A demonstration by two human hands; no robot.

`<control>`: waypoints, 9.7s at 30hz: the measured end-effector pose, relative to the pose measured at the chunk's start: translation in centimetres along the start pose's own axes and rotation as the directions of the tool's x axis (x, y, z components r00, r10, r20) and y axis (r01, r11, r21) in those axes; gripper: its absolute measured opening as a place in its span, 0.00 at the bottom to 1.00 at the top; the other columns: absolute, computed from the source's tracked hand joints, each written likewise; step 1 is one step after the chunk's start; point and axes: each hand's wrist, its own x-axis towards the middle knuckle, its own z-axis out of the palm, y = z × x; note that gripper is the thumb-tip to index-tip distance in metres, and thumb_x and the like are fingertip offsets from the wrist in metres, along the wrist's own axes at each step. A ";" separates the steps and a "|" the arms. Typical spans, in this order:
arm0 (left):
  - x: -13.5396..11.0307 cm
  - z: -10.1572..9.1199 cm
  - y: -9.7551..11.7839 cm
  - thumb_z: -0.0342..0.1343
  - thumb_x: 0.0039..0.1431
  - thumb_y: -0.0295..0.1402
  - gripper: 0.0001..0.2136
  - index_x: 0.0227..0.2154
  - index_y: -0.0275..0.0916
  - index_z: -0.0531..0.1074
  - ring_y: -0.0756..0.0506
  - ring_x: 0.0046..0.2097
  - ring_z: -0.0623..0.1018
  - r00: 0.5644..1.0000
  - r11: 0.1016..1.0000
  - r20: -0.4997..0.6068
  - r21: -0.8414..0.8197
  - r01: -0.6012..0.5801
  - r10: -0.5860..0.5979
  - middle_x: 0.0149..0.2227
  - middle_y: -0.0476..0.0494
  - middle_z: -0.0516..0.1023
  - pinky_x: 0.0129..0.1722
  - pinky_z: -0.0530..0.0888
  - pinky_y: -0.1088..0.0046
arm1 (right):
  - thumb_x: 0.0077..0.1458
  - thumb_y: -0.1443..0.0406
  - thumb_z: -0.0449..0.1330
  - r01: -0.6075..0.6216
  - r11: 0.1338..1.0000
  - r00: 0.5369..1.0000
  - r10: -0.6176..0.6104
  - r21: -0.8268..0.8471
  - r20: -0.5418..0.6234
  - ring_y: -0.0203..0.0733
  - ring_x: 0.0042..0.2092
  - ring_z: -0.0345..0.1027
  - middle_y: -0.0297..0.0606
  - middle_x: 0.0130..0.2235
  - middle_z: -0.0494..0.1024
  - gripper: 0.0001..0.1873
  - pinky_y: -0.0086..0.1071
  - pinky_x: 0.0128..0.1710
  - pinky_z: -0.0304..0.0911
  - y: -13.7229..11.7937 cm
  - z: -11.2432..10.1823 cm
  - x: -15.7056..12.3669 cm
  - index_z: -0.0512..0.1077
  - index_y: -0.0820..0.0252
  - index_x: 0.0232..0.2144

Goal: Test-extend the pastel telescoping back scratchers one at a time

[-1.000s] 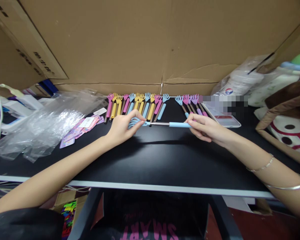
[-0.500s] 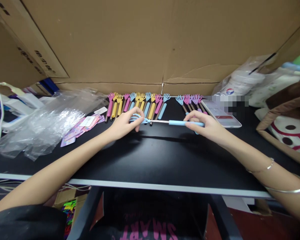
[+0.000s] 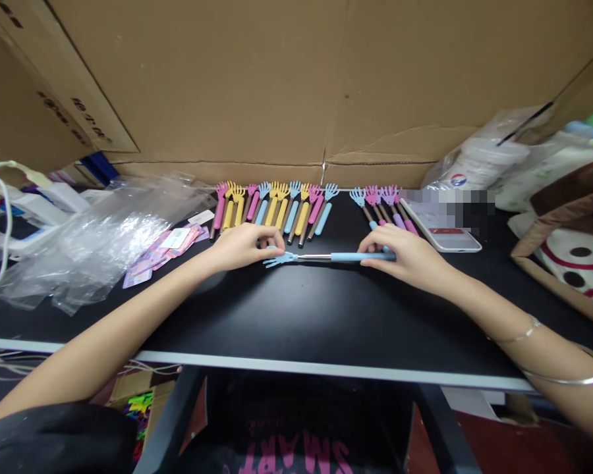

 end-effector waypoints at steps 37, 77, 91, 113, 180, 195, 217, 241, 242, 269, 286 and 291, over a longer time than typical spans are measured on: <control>-0.1 0.3 -0.2 0.45 0.64 0.43 0.13 0.38 0.46 0.73 0.46 0.30 0.75 0.999 0.940 -0.035 0.340 0.038 -0.028 0.29 0.51 0.79 0.26 0.56 0.76 | 0.62 0.57 0.52 0.048 0.990 0.988 -0.027 -0.134 0.150 0.44 0.38 0.63 0.41 0.36 0.73 0.12 0.36 0.37 0.58 -0.9 -0.1 -0.1 0.70 0.57 0.37; -0.1 0.2 0.4 0.40 0.66 0.42 0.14 0.40 0.45 0.70 0.46 0.32 0.76 0.998 0.919 0.022 0.391 0.053 -0.067 0.35 0.49 0.80 0.28 0.58 0.75 | 0.63 0.56 0.50 0.080 0.978 0.981 -0.042 -0.194 0.189 0.44 0.38 0.66 0.42 0.37 0.73 0.14 0.37 0.37 0.61 -1.0 -0.3 -0.3 0.70 0.58 0.40; -0.1 0.3 0.3 0.40 0.67 0.42 0.15 0.42 0.47 0.71 0.45 0.33 0.77 0.999 0.896 0.002 0.441 0.043 -0.049 0.30 0.49 0.79 0.27 0.59 0.75 | 0.63 0.60 0.46 0.015 0.945 1.000 -0.021 -0.328 -0.015 0.53 0.56 0.65 0.47 0.52 0.75 0.21 0.51 0.56 0.59 4.3 -0.5 0.2 0.73 0.59 0.49; 0.0 0.4 0.1 0.42 0.65 0.40 0.14 0.43 0.47 0.72 0.46 0.33 0.77 1.000 0.906 0.001 0.422 0.021 -0.023 0.32 0.51 0.80 0.28 0.60 0.75 | 0.63 0.54 0.42 -0.082 0.927 0.997 0.081 -0.366 -0.018 0.55 0.58 0.61 0.44 0.56 0.74 0.27 0.53 0.59 0.55 6.0 0.2 0.0 0.74 0.59 0.51; -0.2 0.1 0.2 0.41 0.66 0.44 0.15 0.44 0.47 0.70 0.47 0.31 0.75 0.999 0.911 0.047 0.411 -0.021 0.002 0.31 0.50 0.79 0.27 0.59 0.76 | 0.62 0.57 0.52 0.150 0.972 0.979 -0.119 -0.181 0.167 0.46 0.44 0.67 0.42 0.39 0.76 0.15 0.38 0.42 0.63 -0.6 -0.7 -0.1 0.73 0.57 0.42; -0.2 0.0 0.5 0.37 0.67 0.47 0.19 0.45 0.46 0.70 0.43 0.32 0.76 0.998 0.896 0.059 0.444 -0.009 -0.019 0.30 0.48 0.78 0.31 0.63 0.74 | 0.63 0.58 0.51 0.146 0.972 0.978 -0.114 -0.186 0.176 0.46 0.44 0.67 0.43 0.40 0.75 0.14 0.38 0.42 0.63 -0.9 -0.7 -0.1 0.73 0.58 0.42; -0.2 0.0 -0.1 0.42 0.67 0.45 0.14 0.44 0.48 0.69 0.47 0.31 0.75 0.998 0.909 0.068 0.416 -0.028 -0.001 0.31 0.53 0.78 0.27 0.56 0.76 | 0.63 0.59 0.52 0.162 0.968 0.976 -0.129 -0.191 0.173 0.45 0.44 0.66 0.43 0.40 0.75 0.14 0.37 0.42 0.63 -0.8 -0.7 -0.1 0.73 0.59 0.43; -0.2 -0.5 0.0 0.40 0.67 0.44 0.15 0.46 0.47 0.68 0.45 0.29 0.74 0.992 0.875 0.123 0.475 -0.090 0.036 0.27 0.50 0.75 0.27 0.60 0.75 | 0.62 0.59 0.52 0.162 0.970 0.977 -0.132 -0.181 0.165 0.46 0.44 0.67 0.44 0.40 0.75 0.14 0.39 0.43 0.63 -0.9 -0.7 -0.1 0.73 0.58 0.42; -0.2 -0.5 0.0 0.40 0.67 0.44 0.15 0.46 0.47 0.68 0.45 0.28 0.74 0.992 0.873 0.120 0.478 -0.095 0.042 0.27 0.50 0.75 0.27 0.60 0.75 | 0.62 0.59 0.52 0.159 0.970 0.977 -0.129 -0.182 0.169 0.47 0.44 0.67 0.44 0.40 0.75 0.14 0.39 0.43 0.63 -0.9 -0.7 -0.1 0.73 0.58 0.42; -0.7 0.6 0.9 0.45 0.68 0.41 0.13 0.40 0.42 0.74 0.45 0.44 0.76 0.955 0.768 -0.056 0.609 -0.198 0.291 0.40 0.46 0.79 0.31 0.65 0.74 | 0.63 0.59 0.50 0.150 0.964 0.978 -0.113 -0.221 0.174 0.45 0.43 0.69 0.44 0.40 0.76 0.15 0.38 0.41 0.64 -1.1 -0.8 -0.2 0.73 0.58 0.43; -0.8 3.7 2.7 0.43 0.69 0.38 0.14 0.40 0.43 0.74 0.49 0.32 0.78 0.886 0.756 -0.254 0.638 -0.147 0.387 0.31 0.48 0.81 0.26 0.62 0.74 | 0.62 0.59 0.52 0.055 0.940 0.998 -0.049 -0.335 0.027 0.46 0.41 0.72 0.45 0.43 0.78 0.21 0.37 0.38 0.65 -2.0 0.2 -0.1 0.67 0.60 0.55; -1.2 3.6 3.6 0.41 0.70 0.38 0.16 0.41 0.45 0.75 0.49 0.35 0.79 0.878 0.769 -0.270 0.619 -0.157 0.396 0.33 0.48 0.82 0.28 0.64 0.74 | 0.65 0.62 0.49 0.168 0.897 0.978 -0.205 -0.409 -0.047 0.42 0.38 0.73 0.42 0.40 0.79 0.20 0.33 0.34 0.62 -3.9 0.7 0.1 0.68 0.59 0.56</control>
